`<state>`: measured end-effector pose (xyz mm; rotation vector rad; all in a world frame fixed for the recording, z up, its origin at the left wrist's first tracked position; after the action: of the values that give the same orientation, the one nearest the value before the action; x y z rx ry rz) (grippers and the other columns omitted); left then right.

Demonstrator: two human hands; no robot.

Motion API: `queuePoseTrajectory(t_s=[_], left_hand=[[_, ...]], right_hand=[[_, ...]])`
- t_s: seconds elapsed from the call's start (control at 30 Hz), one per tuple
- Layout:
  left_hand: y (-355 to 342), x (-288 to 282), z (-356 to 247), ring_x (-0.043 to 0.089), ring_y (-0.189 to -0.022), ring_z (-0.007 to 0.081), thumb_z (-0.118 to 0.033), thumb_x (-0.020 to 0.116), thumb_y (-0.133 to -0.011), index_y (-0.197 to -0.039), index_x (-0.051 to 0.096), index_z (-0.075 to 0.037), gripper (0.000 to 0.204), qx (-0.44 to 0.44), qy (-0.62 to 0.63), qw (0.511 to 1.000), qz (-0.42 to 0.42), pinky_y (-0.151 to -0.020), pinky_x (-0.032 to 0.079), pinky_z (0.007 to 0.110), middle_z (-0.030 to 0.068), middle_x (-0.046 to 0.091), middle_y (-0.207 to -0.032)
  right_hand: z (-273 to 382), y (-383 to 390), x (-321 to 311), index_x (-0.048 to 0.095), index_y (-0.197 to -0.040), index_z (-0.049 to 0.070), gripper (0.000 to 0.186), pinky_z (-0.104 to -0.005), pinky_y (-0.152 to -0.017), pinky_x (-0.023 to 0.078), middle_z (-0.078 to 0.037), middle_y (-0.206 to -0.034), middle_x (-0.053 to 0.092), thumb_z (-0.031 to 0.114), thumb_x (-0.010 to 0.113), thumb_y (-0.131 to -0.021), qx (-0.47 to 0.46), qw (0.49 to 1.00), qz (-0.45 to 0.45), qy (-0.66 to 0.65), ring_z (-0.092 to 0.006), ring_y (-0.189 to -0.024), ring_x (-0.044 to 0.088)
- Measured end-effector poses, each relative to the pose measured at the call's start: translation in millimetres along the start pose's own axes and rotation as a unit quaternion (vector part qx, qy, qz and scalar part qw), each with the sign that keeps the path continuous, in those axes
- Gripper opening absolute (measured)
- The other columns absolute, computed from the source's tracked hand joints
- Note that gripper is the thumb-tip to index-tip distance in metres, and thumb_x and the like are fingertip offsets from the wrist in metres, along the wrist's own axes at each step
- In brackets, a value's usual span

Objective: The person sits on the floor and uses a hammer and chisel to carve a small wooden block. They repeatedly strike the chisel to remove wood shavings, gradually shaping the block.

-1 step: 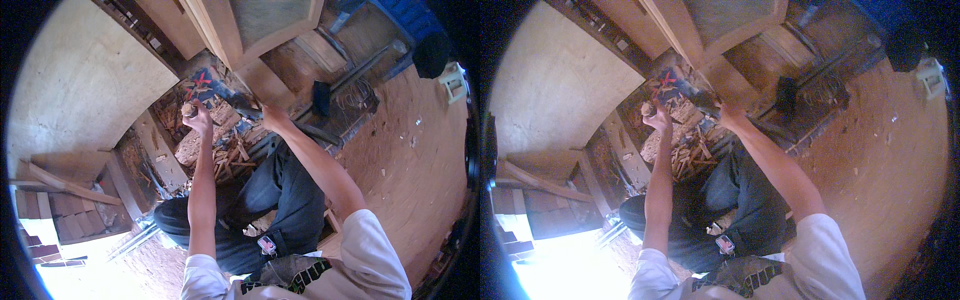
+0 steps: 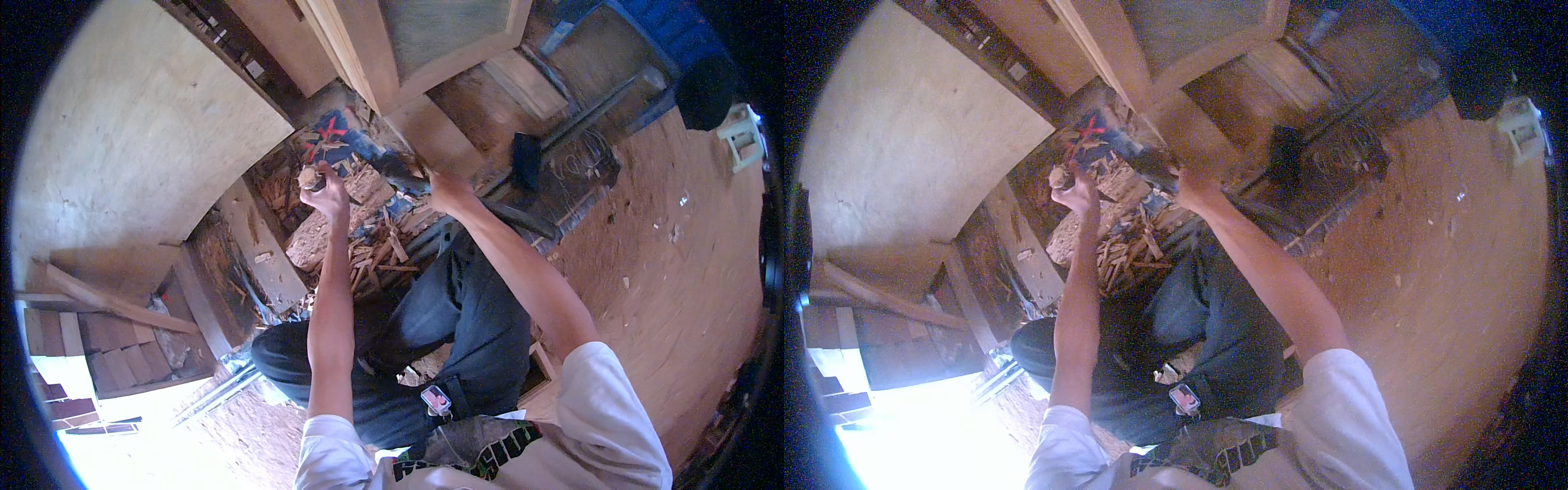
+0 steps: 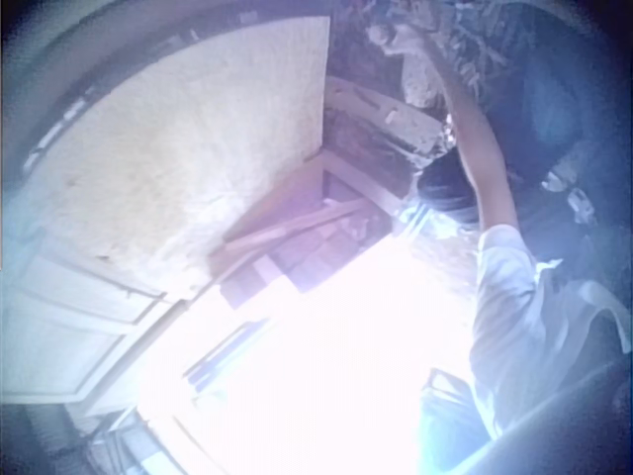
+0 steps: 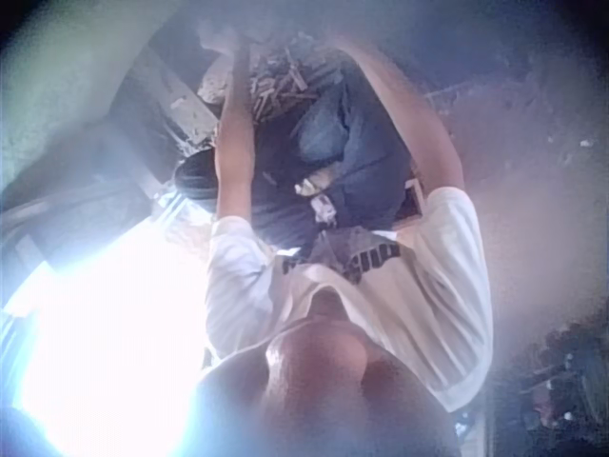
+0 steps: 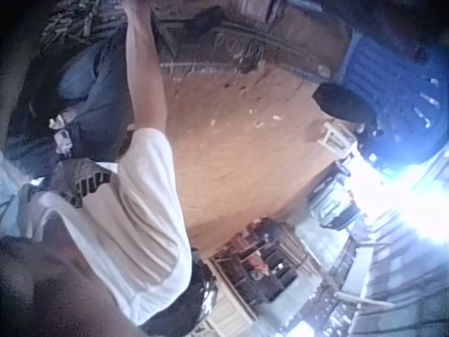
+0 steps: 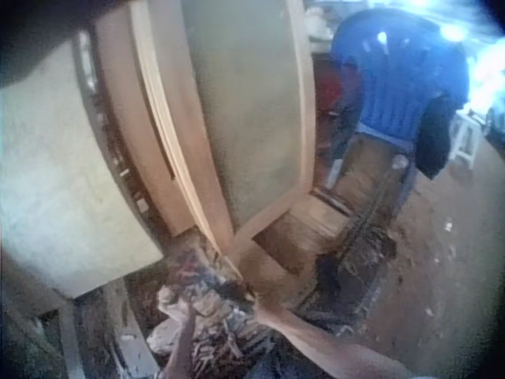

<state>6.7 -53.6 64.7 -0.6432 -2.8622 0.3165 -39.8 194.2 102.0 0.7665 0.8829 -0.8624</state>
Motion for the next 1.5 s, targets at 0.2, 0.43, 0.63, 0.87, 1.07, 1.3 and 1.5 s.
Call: queuePoseTrajectory(t_s=[0.2, 0.43, 0.63, 0.87, 1.07, 1.3, 1.5], left_hand=[[-0.2, 9.7, -6.4, 0.057, -0.07, 0.013, -0.008, 0.067, -0.084, -0.089, 0.055, 0.003, 0.017, 0.116, -0.063, 0.991, -0.02, -0.064, 0.047, 0.026, 0.0086, 0.061, -0.084], [-21.0, 3.2, -5.5, 0.054, -0.068, 0.0118, -0.007, 0.065, -0.084, -0.09, 0.058, 0.002, 0.013, 0.117, 0.032, 0.99, -0.075, -0.063, 0.047, 0.028, 0.0043, 0.06, -0.079], [-27.8, -8.3, 11.3, 0.056, -0.068, 0.0127, -0.004, 0.065, -0.083, -0.102, 0.051, -0.002, 0.024, -0.034, 0.029, 0.999, 0.02, -0.057, 0.046, 0.027, 0.0066, 0.059, -0.087], [-27.7, -16.0, 17.6, 0.051, -0.057, 0.0093, -0.004, 0.061, -0.085, -0.113, 0.031, -0.008, 0.042, -0.138, 0.143, 0.972, 0.121, -0.047, 0.045, 0.025, 0.0046, 0.052, -0.077], [-28.6, -12.4, 18.1, 0.051, -0.057, 0.0113, -0.004, 0.062, -0.082, -0.11, 0.03, -0.008, 0.043, -0.138, 0.127, 0.963, 0.196, -0.045, 0.044, 0.027, 0.0064, 0.053, -0.079], [-43.0, -25.8, 14.0, 0.047, -0.054, 0.012, -0.007, 0.059, -0.083, -0.099, 0.038, -0.005, 0.027, -0.21, 0.172, 0.961, 0.05, -0.044, 0.041, 0.027, 0.0049, 0.047, -0.073], [-42.2, -10.9, 12.2, 0.042, -0.043, 0.0083, -0.004, 0.058, -0.078, -0.067, 0.047, -0.006, 0.016, -0.17, 0.171, 0.964, 0.113, -0.038, 0.035, 0.026, -0.0008, 0.047, -0.055]], right_hand=[[-1.2, -10.1, 0.3, 0.061, -0.099, -0.003, 0.036, -0.0437, -0.081, 0.051, -0.024, -0.096, 0.065, 0.018, 0.069, -0.071, -0.032, 0.999, 0.01, -0.014, -0.0358, -0.091, 0.064], [-1.7, -28.4, -4.9, 0.064, -0.079, 0.0, 0.033, -0.0404, -0.062, 0.048, -0.016, -0.068, 0.064, 0.031, 0.073, -0.072, 0.022, 0.986, 0.13, -0.098, -0.0281, -0.065, 0.064], [34.2, -18.4, -66.0, 0.061, -0.073, 0.003, 0.038, -0.0388, -0.058, 0.045, -0.009, -0.062, 0.06, 0.04, 0.07, -0.077, -0.043, 0.99, 0.067, -0.114, -0.0203, -0.06, 0.06], [51.0, 11.1, -90.9, 0.056, -0.062, 0.005, 0.042, -0.0342, -0.053, 0.04, -0.002, -0.056, 0.051, 0.041, 0.072, -0.078, 0.038, 0.981, 0.057, -0.183, -0.0143, -0.054, 0.05], [38.3, 27.1, -72.1, 0.055, -0.062, 0.005, 0.042, -0.0345, -0.052, 0.041, -0.002, -0.055, 0.052, 0.039, 0.073, -0.078, 0.034, 0.974, 0.079, -0.211, -0.0139, -0.052, 0.051], [27.2, 34.8, -42.1, 0.046, -0.069, 0.011, 0.034, -0.0238, -0.035, 0.026, 0.006, -0.052, 0.04, 0.028, 0.071, -0.084, 0.128, 0.937, 0.143, -0.293, -0.0048, -0.041, 0.037], [45.8, 33.1, -50.1, 0.046, -0.069, 0.011, 0.035, -0.0229, -0.036, 0.026, 0.006, -0.052, 0.039, 0.03, 0.071, -0.084, 0.148, 0.945, 0.122, -0.266, -0.0041, -0.041, 0.035]])
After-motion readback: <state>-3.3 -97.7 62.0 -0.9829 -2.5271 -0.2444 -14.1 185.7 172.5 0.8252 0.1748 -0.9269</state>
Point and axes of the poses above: each hand's wrist, its own y-axis away from the middle knuckle, its own x-axis out of the palm, z = x × y, the point moved 4 cm from there along -y, towards the middle knuckle
